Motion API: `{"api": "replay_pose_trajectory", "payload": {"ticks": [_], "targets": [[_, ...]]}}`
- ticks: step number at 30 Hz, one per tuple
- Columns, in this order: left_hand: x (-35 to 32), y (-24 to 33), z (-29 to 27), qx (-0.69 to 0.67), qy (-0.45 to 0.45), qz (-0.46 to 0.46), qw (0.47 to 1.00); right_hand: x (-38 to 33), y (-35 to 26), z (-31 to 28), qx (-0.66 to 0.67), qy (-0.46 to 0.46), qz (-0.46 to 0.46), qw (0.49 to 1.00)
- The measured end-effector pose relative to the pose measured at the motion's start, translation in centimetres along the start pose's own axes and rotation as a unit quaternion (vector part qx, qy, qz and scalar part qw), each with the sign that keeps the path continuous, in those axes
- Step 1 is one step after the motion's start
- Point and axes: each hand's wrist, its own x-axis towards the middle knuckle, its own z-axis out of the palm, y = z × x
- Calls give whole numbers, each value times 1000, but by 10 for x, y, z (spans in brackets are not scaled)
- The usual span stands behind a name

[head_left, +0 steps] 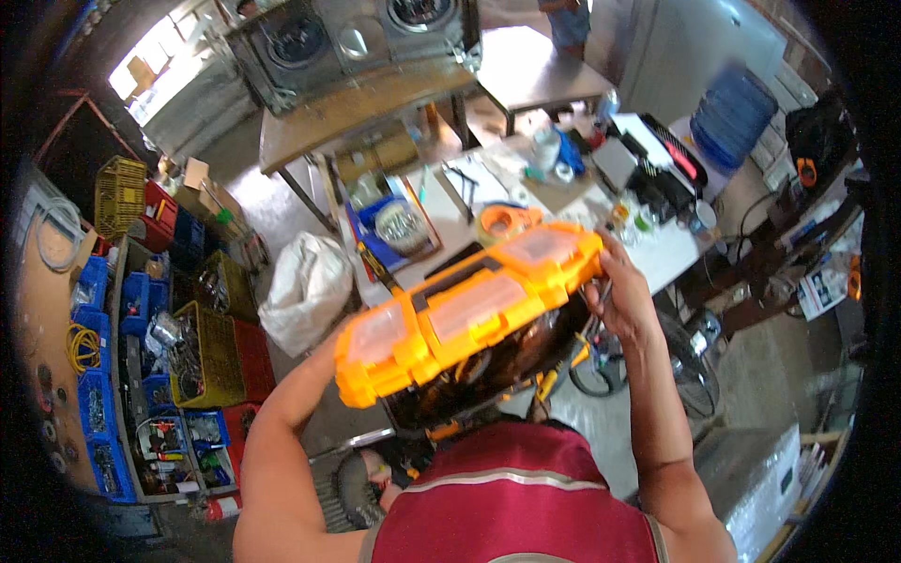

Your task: The person unlocks and opens a yellow toolbox, removes a cordless drill, hands it to another person, then closes the toolbox and places it on a chair. The person also handles a set of keys and a fan during the sequence.

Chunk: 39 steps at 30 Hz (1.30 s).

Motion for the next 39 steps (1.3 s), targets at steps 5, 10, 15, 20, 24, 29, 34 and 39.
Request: {"api": "replay_pose_trajectory", "payload": {"ticks": [5, 10, 15, 20, 24, 29, 34, 39], "targets": [[-11, 15, 3, -17, -2, -29, 999, 0, -2, -1, 25, -10, 14, 1000], [-14, 25, 1, -31, 10, -60, 998, 0, -2, 3, 36, -10, 3, 999], [-29, 39, 11, -70, 84, -125, 986, -1, 1, 8, 39, -6, -15, 999], [-101, 86, 38, -179, 250, -282, 909, 0, 2, 6, 42, -11, -14, 999], [-184, 176, 29, -340, 361, -377, 783, 2, 3, 3, 47, -18, -8, 999], [-219, 276, -56, -291, 361, -320, 826, 3, 2, 1, 35, -21, -8, 999], [-123, 275, -136, -237, 392, -205, 865, 8, 1, 0, 31, -37, -12, 999], [-11, 230, -150, -142, 263, -246, 922, 11, -2, -1, 43, -56, -11, 997]]}}
